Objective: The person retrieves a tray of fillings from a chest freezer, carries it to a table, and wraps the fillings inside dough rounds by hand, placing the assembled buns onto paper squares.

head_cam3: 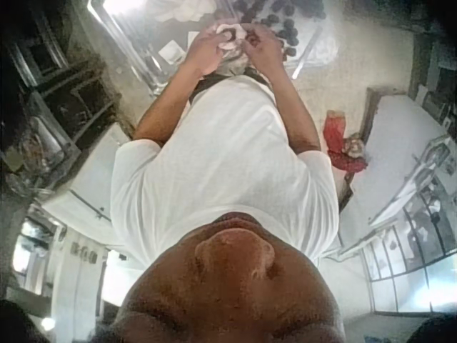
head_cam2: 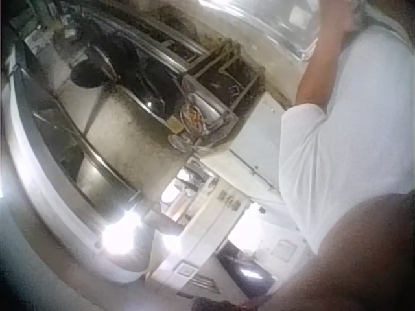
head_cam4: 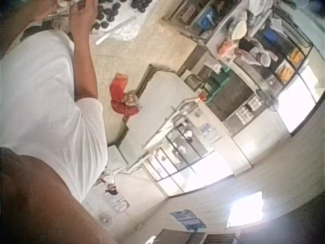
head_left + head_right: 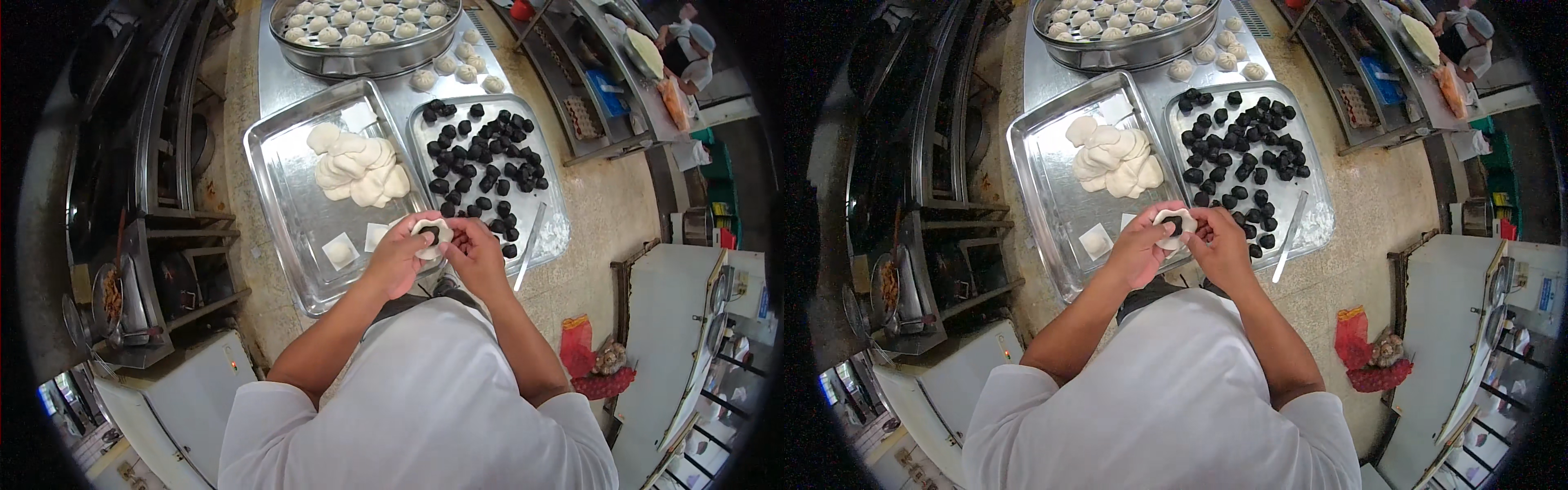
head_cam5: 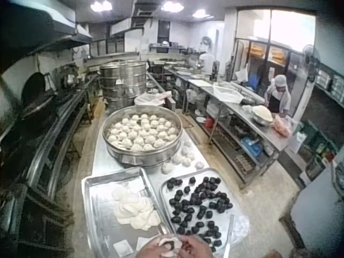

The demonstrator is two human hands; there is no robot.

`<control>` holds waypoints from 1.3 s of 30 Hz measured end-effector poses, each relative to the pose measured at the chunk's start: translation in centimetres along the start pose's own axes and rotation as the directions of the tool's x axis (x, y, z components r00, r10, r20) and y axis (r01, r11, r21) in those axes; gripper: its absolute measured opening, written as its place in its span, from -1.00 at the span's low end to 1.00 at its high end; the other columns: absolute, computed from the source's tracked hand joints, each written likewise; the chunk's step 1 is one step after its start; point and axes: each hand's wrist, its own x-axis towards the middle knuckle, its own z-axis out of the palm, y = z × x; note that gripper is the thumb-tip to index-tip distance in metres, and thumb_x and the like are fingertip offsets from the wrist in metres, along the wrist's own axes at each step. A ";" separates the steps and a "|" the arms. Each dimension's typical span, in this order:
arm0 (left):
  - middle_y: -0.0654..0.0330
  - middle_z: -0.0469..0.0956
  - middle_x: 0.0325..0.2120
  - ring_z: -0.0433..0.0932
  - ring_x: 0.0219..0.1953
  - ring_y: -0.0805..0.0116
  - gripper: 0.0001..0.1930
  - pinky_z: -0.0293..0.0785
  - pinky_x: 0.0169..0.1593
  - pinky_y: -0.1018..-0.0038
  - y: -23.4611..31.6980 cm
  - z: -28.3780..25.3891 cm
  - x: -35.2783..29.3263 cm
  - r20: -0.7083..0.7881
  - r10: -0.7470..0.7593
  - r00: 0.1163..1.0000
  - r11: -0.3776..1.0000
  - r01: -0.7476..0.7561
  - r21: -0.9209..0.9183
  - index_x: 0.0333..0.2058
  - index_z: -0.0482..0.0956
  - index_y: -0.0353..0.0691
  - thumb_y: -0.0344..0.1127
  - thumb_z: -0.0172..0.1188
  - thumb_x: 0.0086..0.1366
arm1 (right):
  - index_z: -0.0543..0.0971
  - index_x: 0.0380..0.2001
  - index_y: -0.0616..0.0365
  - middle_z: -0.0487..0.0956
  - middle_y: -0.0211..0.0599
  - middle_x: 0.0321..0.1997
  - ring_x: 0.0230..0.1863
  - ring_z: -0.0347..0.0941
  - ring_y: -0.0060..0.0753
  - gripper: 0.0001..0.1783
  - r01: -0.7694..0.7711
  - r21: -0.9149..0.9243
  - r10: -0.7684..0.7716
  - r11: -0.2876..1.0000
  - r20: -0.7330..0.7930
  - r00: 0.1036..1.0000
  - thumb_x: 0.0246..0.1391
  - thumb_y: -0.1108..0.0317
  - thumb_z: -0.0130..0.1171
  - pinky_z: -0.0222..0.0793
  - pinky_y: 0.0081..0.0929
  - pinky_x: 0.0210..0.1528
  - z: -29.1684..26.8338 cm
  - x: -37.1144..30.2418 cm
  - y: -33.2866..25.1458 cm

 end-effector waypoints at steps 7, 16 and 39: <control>0.18 0.48 -0.11 0.47 -0.05 0.40 -0.67 0.43 0.01 0.44 -1.6 -0.3 -0.2 -0.055 0.038 0.998 0.997 -0.033 0.074 0.08 0.37 -0.28 -0.39 -0.07 0.37 | 0.52 -0.18 0.30 0.48 -0.35 -0.25 -0.29 0.41 -0.62 -0.73 0.041 -0.048 -0.042 0.998 -0.034 0.999 -0.02 0.62 0.19 0.39 -0.63 -0.27 1.1 0.0 0.3; 0.23 0.37 0.06 0.44 -0.04 0.47 -0.41 0.40 -0.08 0.52 -1.3 1.1 -0.5 -0.052 0.025 0.998 1.000 -0.025 0.005 0.20 0.24 -0.22 0.13 -0.32 0.46 | 0.47 -0.03 0.22 0.39 -0.17 -0.14 -0.34 0.43 -0.36 -0.42 0.073 -0.226 -0.078 0.971 -0.015 0.997 -0.21 0.43 0.40 0.43 -0.49 -0.32 1.2 -0.1 -2.4; 0.26 0.41 -0.02 0.45 -0.08 0.40 -0.50 0.42 0.00 0.43 -1.6 -0.1 -0.4 0.017 -0.038 0.999 0.998 0.039 -0.055 0.13 0.32 -0.20 0.06 -0.23 0.46 | 0.51 -0.14 0.26 0.50 -0.14 -0.19 -0.40 0.48 -0.31 -0.65 0.229 -0.178 -0.217 0.957 0.082 0.973 -0.08 0.54 0.23 0.45 -0.49 -0.35 -0.2 -0.4 -2.9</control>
